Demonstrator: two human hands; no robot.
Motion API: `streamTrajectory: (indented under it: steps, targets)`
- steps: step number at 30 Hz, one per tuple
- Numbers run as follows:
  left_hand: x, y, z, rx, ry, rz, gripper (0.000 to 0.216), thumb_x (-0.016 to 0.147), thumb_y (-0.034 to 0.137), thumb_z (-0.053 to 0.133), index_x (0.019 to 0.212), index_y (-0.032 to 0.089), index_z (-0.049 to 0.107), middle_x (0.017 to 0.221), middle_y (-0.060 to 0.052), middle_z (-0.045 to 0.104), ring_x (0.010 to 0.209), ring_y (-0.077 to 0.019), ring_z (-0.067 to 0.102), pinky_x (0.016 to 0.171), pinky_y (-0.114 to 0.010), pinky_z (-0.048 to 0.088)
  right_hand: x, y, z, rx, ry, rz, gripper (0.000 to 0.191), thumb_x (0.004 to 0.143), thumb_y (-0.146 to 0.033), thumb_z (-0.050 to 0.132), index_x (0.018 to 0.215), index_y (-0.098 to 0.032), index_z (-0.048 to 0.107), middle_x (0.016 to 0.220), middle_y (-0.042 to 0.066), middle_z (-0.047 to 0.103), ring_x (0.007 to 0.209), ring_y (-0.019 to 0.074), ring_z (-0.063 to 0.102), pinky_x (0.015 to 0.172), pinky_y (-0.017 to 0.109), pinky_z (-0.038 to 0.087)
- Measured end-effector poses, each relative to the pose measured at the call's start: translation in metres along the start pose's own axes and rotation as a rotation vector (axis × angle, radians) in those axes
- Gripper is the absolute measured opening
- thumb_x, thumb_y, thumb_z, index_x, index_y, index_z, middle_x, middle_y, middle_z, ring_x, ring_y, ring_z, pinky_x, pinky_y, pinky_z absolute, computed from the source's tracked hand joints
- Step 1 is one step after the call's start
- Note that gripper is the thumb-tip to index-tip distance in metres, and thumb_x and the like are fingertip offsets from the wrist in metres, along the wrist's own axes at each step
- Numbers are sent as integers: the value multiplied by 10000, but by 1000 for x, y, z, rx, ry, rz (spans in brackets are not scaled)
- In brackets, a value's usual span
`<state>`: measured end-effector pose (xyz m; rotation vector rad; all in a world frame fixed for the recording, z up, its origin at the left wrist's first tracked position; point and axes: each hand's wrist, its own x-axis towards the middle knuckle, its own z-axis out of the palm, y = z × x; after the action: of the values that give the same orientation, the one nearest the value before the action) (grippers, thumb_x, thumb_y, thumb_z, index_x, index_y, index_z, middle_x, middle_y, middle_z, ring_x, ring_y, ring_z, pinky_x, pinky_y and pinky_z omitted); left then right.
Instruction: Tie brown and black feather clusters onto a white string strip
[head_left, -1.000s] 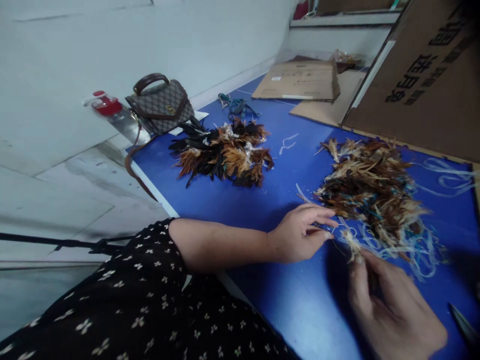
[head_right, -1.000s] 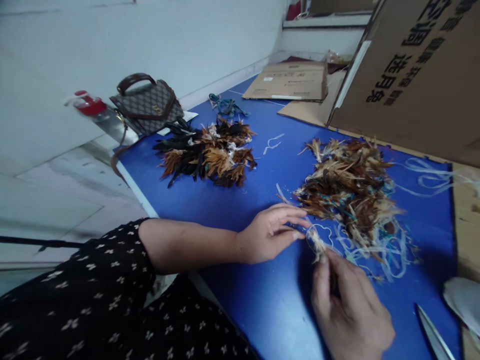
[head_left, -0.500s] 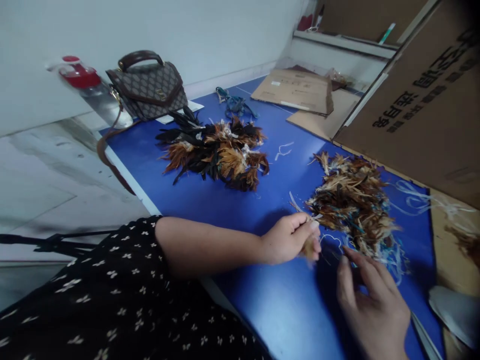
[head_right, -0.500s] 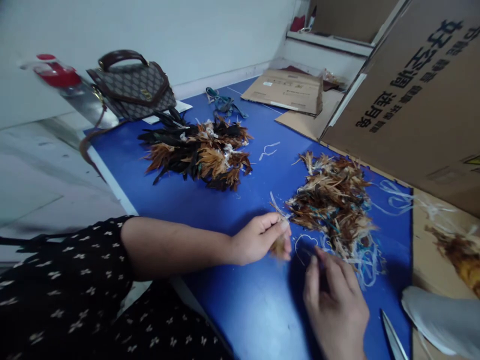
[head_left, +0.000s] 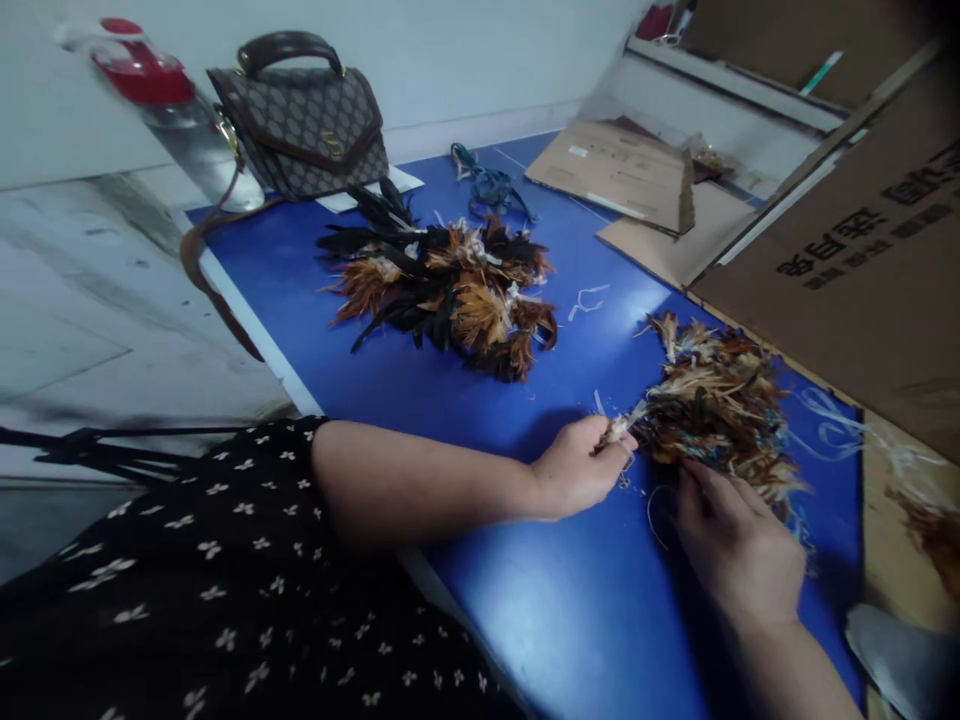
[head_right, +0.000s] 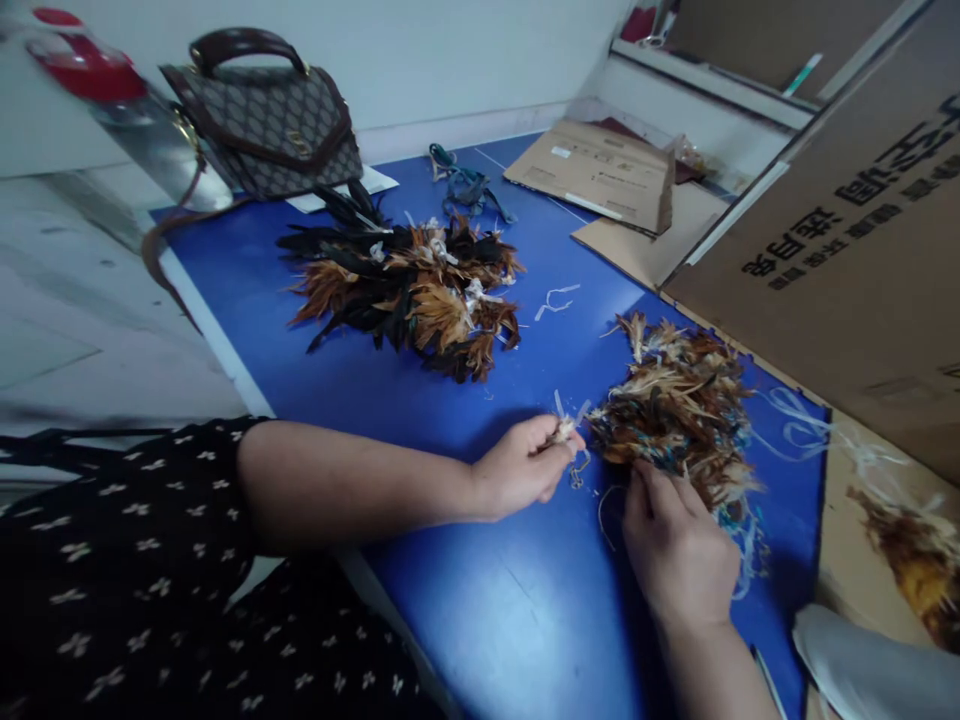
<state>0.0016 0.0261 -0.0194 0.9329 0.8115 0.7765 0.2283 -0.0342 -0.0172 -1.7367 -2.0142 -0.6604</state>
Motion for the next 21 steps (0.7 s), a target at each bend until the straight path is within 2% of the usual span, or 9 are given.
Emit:
streamTrajectory:
  steps: [1,2,4,7,12,15,17,19,21]
  targets:
    - [1,0,1,-42,4,-23,166,1070,356,654,1043,208,583,635,113,456,502,-71,432,527,-216,359,-6,1,-5,8,57,-39,211,1031,-296,755,1207,-215,839,1057,44,880,827,191,821,668,279,542]
    - [2,0,1,-90,3,-45,184,1073,371,659,1034,207,585,642,116,444,501,-66,417,525,-214,360,-13,2,-12,21,107,-96,310,992,-253,811,1301,-226,815,1112,40,885,871,196,839,721,278,573]
    - [2,1,3,-165,-14,-90,218,1082,388,665,1009,193,602,664,111,434,522,-58,404,531,-208,368,-28,3,-29,48,166,-225,617,917,-185,896,1504,-260,725,1211,41,881,933,214,861,817,292,624]
    - [-4,3,5,-174,-82,-148,275,1082,420,689,976,170,644,658,103,424,547,-58,399,534,-208,349,-50,-5,-52,83,105,-300,885,885,-137,925,1686,-271,574,1315,79,856,1020,261,872,888,347,676]
    - [-18,11,8,-185,-251,-229,503,825,546,969,884,173,637,670,93,496,586,-59,442,561,-231,363,-66,-27,-67,140,38,-321,882,917,-86,879,1716,-239,537,1438,135,793,1105,279,864,899,359,688]
    - [-21,14,10,-211,-349,-283,576,693,556,1048,822,171,639,673,78,545,571,-59,449,546,-253,351,-66,-37,-63,175,30,-334,872,934,-89,868,1720,-259,530,1479,146,764,1065,270,870,876,355,682]
    - [-19,14,9,-204,-347,-292,591,661,558,1062,783,173,630,672,67,570,561,-60,457,535,-263,328,-64,-43,-60,201,40,-334,860,933,-88,867,1708,-275,544,1489,135,761,1044,257,872,872,355,684]
    - [-15,12,7,-189,-321,-279,581,664,552,1061,768,169,636,676,63,580,563,-60,456,538,-266,322,-61,-50,-58,272,49,-287,832,920,-90,874,1676,-276,582,1456,112,792,1056,246,867,904,356,687]
    - [-12,10,5,-171,-317,-261,547,679,524,1060,776,158,665,680,65,578,572,-56,446,548,-264,320,-57,-58,-60,389,70,-122,689,924,-107,864,1571,-264,687,1336,85,846,1034,235,857,937,360,678]
